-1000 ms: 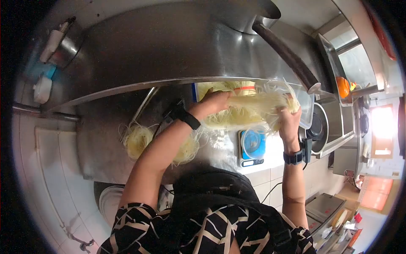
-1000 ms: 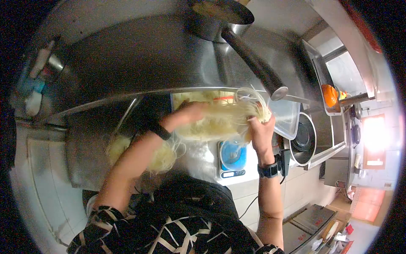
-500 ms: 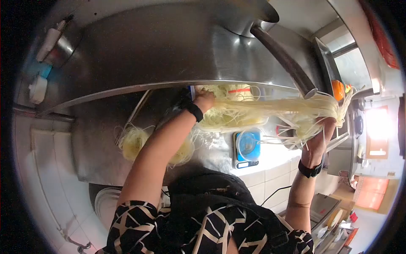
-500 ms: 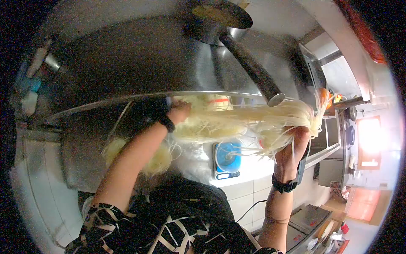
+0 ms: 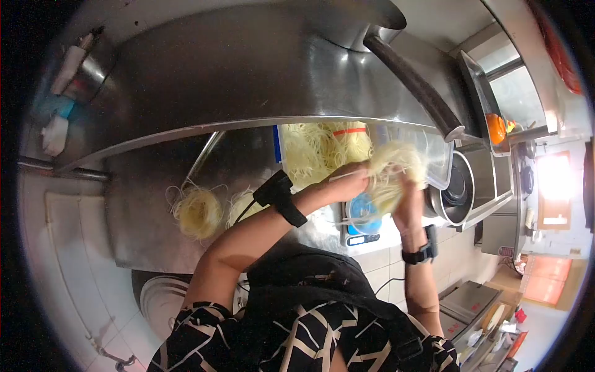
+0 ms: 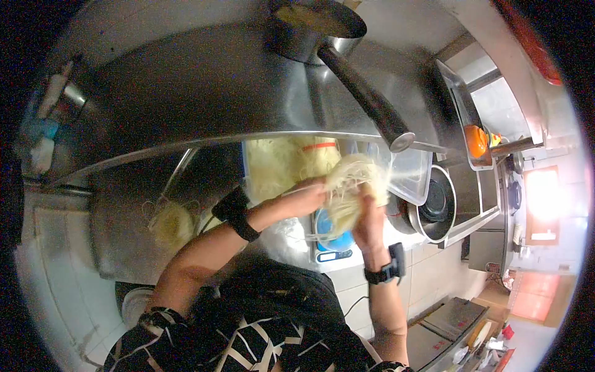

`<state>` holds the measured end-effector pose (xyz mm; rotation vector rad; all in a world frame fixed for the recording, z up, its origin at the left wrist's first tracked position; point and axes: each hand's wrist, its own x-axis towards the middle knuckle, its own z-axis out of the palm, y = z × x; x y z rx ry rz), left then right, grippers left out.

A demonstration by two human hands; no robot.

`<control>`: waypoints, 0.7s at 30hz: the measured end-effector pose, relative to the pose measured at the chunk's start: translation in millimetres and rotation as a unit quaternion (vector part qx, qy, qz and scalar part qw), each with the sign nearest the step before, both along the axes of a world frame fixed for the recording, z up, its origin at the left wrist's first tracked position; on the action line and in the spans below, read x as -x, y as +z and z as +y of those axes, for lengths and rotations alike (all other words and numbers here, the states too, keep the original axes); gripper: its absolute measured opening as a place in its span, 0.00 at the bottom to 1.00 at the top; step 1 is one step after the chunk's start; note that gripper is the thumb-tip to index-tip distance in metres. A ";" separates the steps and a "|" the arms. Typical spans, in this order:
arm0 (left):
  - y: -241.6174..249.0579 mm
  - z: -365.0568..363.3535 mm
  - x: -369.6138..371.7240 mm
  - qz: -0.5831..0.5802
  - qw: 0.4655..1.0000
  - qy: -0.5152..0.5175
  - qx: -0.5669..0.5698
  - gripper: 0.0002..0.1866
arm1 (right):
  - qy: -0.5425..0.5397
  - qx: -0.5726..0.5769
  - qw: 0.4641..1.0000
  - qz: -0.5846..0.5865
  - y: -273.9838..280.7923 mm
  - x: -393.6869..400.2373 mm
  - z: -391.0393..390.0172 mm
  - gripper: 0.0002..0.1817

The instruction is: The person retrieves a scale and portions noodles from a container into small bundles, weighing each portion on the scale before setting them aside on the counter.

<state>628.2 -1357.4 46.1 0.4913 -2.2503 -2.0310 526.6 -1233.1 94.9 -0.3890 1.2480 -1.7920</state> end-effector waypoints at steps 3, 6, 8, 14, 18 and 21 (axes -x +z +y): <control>4.7 17.5 -6.9 0.060 0.973 0.057 0.213 0.16 | 0.016 -0.015 0.999 0.027 -25.8 -23.5 -12.6 0.22; 7.3 13.2 -0.9 0.022 0.966 0.045 0.254 0.17 | -0.067 0.006 0.996 0.064 -41.2 -16.6 -26.6 0.13; -2.4 2.7 0.7 0.012 0.989 -0.001 0.144 0.13 | -0.076 0.067 0.994 -0.031 -31.9 2.8 -20.0 0.07; -26.3 -55.5 -23.5 -0.066 0.973 -0.142 0.172 0.13 | -0.069 0.114 0.991 -0.016 47.9 52.1 16.9 0.15; -86.6 -90.9 -32.3 -0.134 0.942 -0.112 0.286 0.13 | -0.013 0.196 0.980 -0.038 114.0 81.2 32.3 0.15; -148.7 -98.8 -32.3 -0.165 0.872 -0.026 0.460 0.08 | 0.168 0.196 0.966 -0.022 149.3 106.8 41.8 0.16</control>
